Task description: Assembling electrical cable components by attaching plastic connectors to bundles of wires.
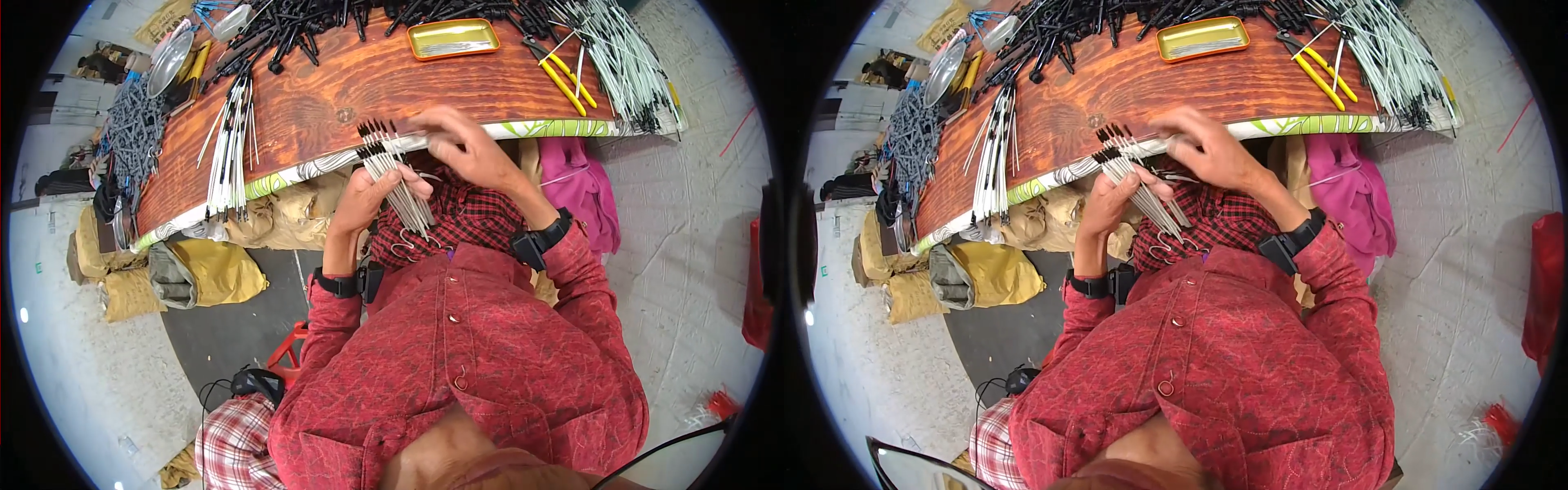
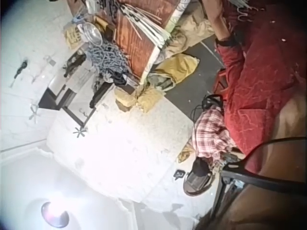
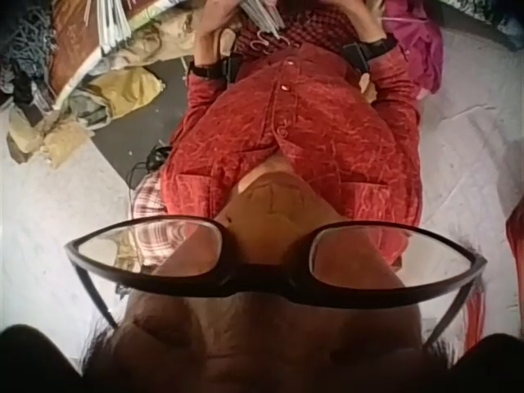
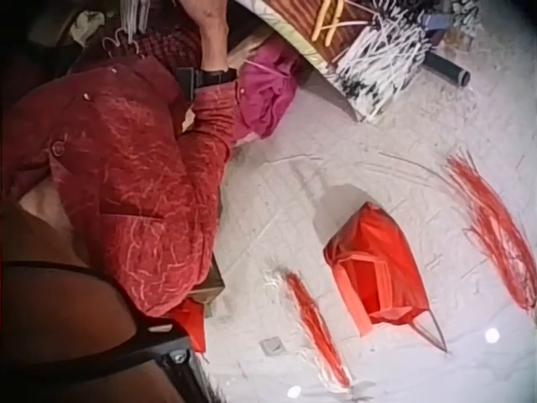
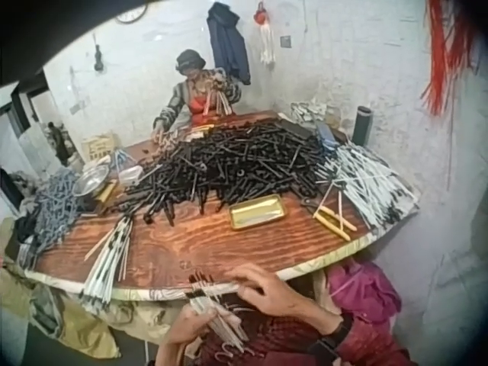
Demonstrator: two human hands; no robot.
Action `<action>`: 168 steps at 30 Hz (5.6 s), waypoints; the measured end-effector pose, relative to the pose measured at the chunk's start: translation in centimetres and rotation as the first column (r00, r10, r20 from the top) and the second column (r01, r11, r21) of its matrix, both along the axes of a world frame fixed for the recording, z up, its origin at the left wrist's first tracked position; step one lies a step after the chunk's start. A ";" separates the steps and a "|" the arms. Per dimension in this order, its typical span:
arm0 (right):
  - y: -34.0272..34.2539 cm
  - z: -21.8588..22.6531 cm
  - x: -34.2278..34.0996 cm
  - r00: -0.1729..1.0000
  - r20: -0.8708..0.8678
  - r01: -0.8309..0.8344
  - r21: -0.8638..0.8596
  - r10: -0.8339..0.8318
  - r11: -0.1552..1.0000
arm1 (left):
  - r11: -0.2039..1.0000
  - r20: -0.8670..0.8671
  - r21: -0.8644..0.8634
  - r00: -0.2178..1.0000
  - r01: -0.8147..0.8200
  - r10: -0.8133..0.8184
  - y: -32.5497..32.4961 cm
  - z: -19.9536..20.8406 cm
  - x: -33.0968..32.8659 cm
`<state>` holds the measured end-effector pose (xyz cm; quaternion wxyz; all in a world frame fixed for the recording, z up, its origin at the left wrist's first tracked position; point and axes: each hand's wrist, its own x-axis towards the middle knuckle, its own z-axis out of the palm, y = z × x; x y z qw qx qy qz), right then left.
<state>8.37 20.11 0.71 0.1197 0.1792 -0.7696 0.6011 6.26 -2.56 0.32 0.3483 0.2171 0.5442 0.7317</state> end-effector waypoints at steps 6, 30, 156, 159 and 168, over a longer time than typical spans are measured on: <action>-1.0 -0.3 2.8 0.720 0.400 -0.454 -0.347 0.567 0.821 | 0.997 -0.007 0.069 1.000 0.021 -0.021 -0.6 1.4 2.3; -5.1 -7.0 3.2 0.555 0.588 -0.519 -0.308 0.589 0.797 | 0.975 -0.074 -0.151 0.982 0.163 -0.175 -2.6 3.9 0.6; -2.6 4.4 4.2 0.903 -0.425 0.148 0.187 -0.056 0.971 | 0.960 -0.611 -0.275 0.764 0.044 -0.210 0.0 5.7 2.3; -2.6 4.4 4.1 0.914 -0.403 0.122 0.180 -0.040 0.976 | 0.958 -0.633 -0.286 0.748 0.010 -0.197 0.1 5.8 2.4; -2.1 4.4 4.6 0.950 -0.304 0.123 0.130 -0.078 0.984 | 0.969 -0.733 -0.244 0.662 -0.042 -0.156 0.3 5.0 2.0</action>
